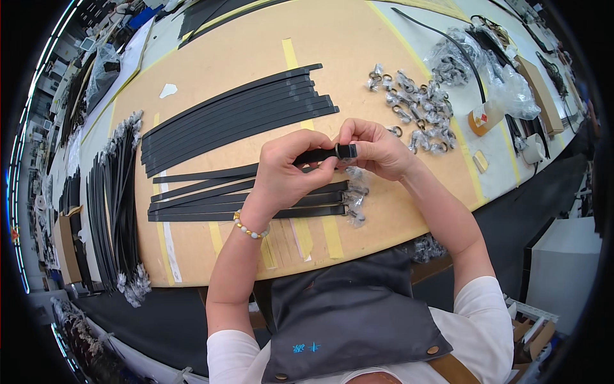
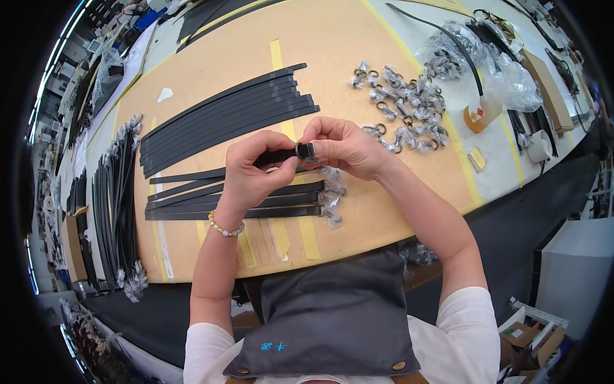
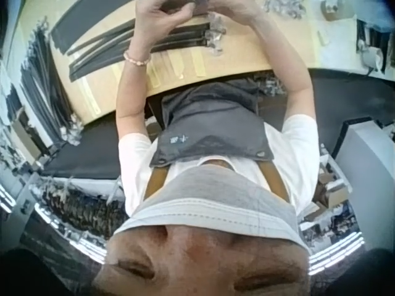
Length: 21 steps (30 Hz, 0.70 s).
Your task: The worker is attaching metal rings and buckles to black leather or synthetic straps at a workshop table.
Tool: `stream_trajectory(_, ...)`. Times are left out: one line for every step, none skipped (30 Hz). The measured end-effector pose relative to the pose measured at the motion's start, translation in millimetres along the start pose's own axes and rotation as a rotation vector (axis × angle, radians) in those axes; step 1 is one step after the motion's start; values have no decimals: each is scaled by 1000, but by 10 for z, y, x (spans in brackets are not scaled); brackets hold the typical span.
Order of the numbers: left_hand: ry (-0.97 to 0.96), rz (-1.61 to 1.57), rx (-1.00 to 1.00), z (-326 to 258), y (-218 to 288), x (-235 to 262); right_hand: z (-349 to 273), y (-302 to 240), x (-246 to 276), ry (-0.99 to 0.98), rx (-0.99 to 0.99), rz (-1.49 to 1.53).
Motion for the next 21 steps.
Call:
stream_trajectory(-11,31,-13,-18,7,-9,-6,-3,-26,-7,0,-19)
stream_trajectory(-10,30,-7,-31,5,-12,-13,-24,-46,-5,-5,-15)
stream_trajectory(-11,62,-39,-41,17,-20,-24,-49,-56,-2,-39,-110)
stream_trajectory(-12,94,-72,-49,30,-28,-33,-64,-69,0,-71,-204)
stream_trajectory(-11,93,-67,-47,32,-32,-39,-70,-102,0,-76,-201)
stream_trajectory(-14,179,-127,-48,57,-47,-48,-72,-123,28,-72,-294)
stream_trajectory(-18,266,-187,-50,75,-64,-59,-64,-132,56,-67,-387)
stream_trajectory(-17,266,-183,-51,57,-69,-71,-20,-138,56,-71,-384)
stream_trajectory(-42,309,-182,-57,30,-89,-82,12,-120,88,-27,-489)
stream_trajectory(-68,353,-182,-56,6,-107,-81,20,-107,121,19,-595)
stream_trajectory(-67,353,-177,-49,-15,-118,-72,30,-115,119,15,-592)
stream_trajectory(-45,329,-197,-44,-23,-125,-63,19,-120,135,25,-691)
stream_trajectory(-27,302,-219,-29,-5,-135,-66,0,-109,155,36,-792)
stream_trajectory(-30,300,-217,-23,15,-134,-68,-2,-92,158,33,-790)
stream_trajectory(-50,292,-101,-5,4,-123,-69,1,-64,172,12,-741)
stream_trajectory(-67,285,17,-2,-17,-109,-66,14,-50,182,-10,-691)
stream_trajectory(-68,285,20,0,-39,-104,-64,8,-56,182,-13,-688)
stream_trajectory(-68,268,1,10,-62,-100,-63,-3,-75,175,-27,-644)
stream_trajectory(-66,252,-17,14,-67,-87,-56,-9,-95,165,-41,-599)
stream_trajectory(-66,253,-13,11,-68,-69,-49,-17,-105,164,-44,-596)
stream_trajectory(-98,244,43,11,-79,-58,-44,-18,-112,160,-62,-583)
Point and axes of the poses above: each hand's wrist, its own z-axis towards the middle knuckle, its own x-axis out of the back of the hand, y = z × x, the point moved 4 cm from there along z, towards the middle knuckle, and after that the axes turned 9 degrees about x, right-handed, at the moved point
